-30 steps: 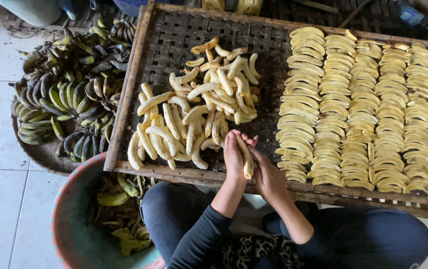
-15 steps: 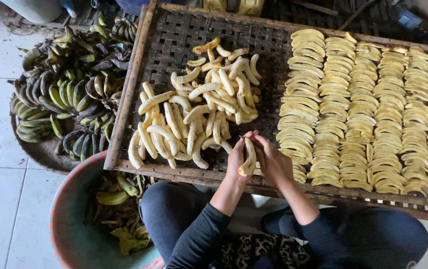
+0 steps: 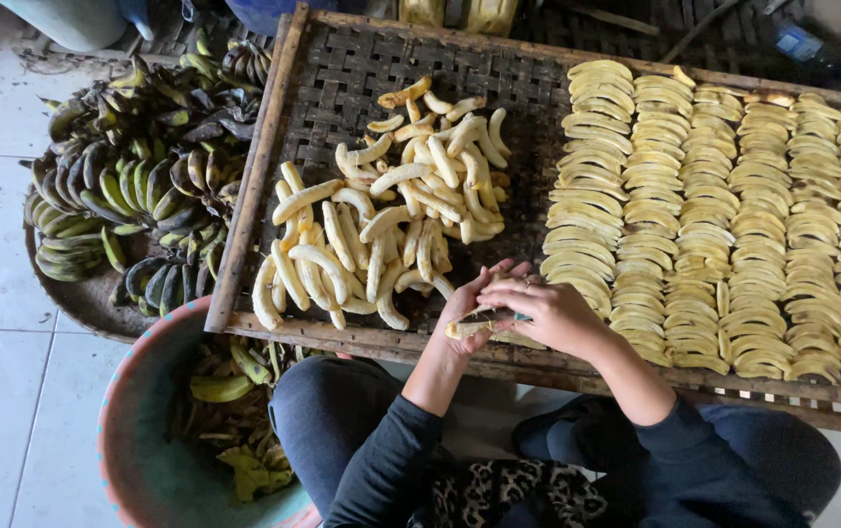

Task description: The person sits on the floor peeling bananas by hand, placing peels in a basin, and occasionally trimming the banana tips with a small knife. They arrange the peeled bananas in neat rows on a woven drying tray, filling the rows one banana at a time.

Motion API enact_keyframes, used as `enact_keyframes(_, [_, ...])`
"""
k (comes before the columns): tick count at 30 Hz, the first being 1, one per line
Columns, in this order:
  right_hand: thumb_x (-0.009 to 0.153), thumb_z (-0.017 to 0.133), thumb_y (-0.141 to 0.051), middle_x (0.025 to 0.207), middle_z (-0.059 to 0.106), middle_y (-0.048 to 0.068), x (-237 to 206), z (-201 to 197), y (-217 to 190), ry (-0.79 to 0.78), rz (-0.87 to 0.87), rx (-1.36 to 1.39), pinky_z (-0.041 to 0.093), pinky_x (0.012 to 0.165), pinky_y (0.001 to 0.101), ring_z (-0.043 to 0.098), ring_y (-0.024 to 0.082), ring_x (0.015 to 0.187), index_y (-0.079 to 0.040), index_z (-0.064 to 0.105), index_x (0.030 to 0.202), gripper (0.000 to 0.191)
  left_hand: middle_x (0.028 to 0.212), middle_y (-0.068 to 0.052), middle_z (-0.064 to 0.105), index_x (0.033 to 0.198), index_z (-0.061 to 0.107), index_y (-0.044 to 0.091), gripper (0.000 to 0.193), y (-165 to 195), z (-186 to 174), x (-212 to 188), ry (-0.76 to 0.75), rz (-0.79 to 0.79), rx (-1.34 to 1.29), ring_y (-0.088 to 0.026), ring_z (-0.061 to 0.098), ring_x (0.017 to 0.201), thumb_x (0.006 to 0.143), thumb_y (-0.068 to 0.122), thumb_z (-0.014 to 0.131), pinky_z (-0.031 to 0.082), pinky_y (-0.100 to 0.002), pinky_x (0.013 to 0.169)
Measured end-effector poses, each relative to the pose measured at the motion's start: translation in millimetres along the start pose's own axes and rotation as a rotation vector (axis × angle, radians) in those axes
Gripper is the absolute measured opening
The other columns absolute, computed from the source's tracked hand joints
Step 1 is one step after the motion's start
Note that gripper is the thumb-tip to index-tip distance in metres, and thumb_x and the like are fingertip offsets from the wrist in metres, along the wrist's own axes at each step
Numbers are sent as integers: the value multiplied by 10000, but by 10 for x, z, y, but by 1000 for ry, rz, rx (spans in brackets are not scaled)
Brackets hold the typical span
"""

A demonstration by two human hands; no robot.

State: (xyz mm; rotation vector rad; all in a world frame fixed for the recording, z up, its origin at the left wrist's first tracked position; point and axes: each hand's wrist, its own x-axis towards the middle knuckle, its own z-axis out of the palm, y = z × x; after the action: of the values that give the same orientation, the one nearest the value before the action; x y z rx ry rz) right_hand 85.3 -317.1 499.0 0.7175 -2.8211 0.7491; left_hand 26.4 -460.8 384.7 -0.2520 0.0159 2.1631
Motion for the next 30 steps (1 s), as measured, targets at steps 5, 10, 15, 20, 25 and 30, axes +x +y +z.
enact_keyframes(5, [675, 867, -161, 1014, 745, -58, 57, -186, -140, -63, -27, -43, 588, 663, 325, 732, 190, 785, -194, 743, 1053, 400, 1471, -247, 555, 1460, 452, -21, 432, 22, -97, -33, -136, -157, -98, -354, 618, 1272, 1176, 286, 345, 533, -504, 1065])
enact_keyframes(10, [802, 828, -262, 903, 770, -31, -20, -326, -17, -184, 168, 52, 569, 648, 320, 731, 157, 724, -233, 771, 1092, 297, 1447, -245, 541, 1380, 463, -4, 401, 235, -94, -53, -42, -18, -65, -390, 604, 1269, 1115, 264, 326, 512, -526, 1075])
enact_keyframes(15, [919, 745, -271, 977, 793, 44, -99, 28, 639, -285, 333, 470, 569, 766, 301, 730, 133, 840, -111, 722, 1143, 277, 1491, -243, 481, 1432, 435, 13, 439, 705, 133, -208, 236, 531, -126, -370, 495, 1376, 1079, 255, 336, 397, -519, 1192])
enact_keyframes(20, [967, 673, -295, 972, 788, 74, -209, 757, 1128, -426, 530, 454, 540, 817, 331, 711, 158, 872, -88, 713, 1162, 287, 1498, -232, 479, 1484, 398, -1, 452, 816, 337, -409, 28, 586, -29, -349, 509, 1373, 1107, 248, 398, 390, -500, 1204])
enact_keyframes(25, [943, 710, -261, 1002, 751, 108, -307, 966, 1177, -272, 448, 354, 542, 826, 358, 693, 215, 906, -70, 742, 1100, 250, 1491, -225, 490, 1502, 382, 12, 458, 734, 326, -371, 45, 497, -37, -342, 520, 1358, 1113, 254, 386, 401, -481, 1191])
enact_keyframes(30, [892, 734, -203, 968, 756, 94, -266, 1003, 1077, -171, 557, 312, 551, 807, 356, 722, 229, 883, -64, 743, 1045, 207, 1460, -217, 519, 1473, 428, 12, 458, 697, 218, -245, 161, 493, -5, -324, 551, 1313, 1094, 267, 397, 448, -450, 1151])
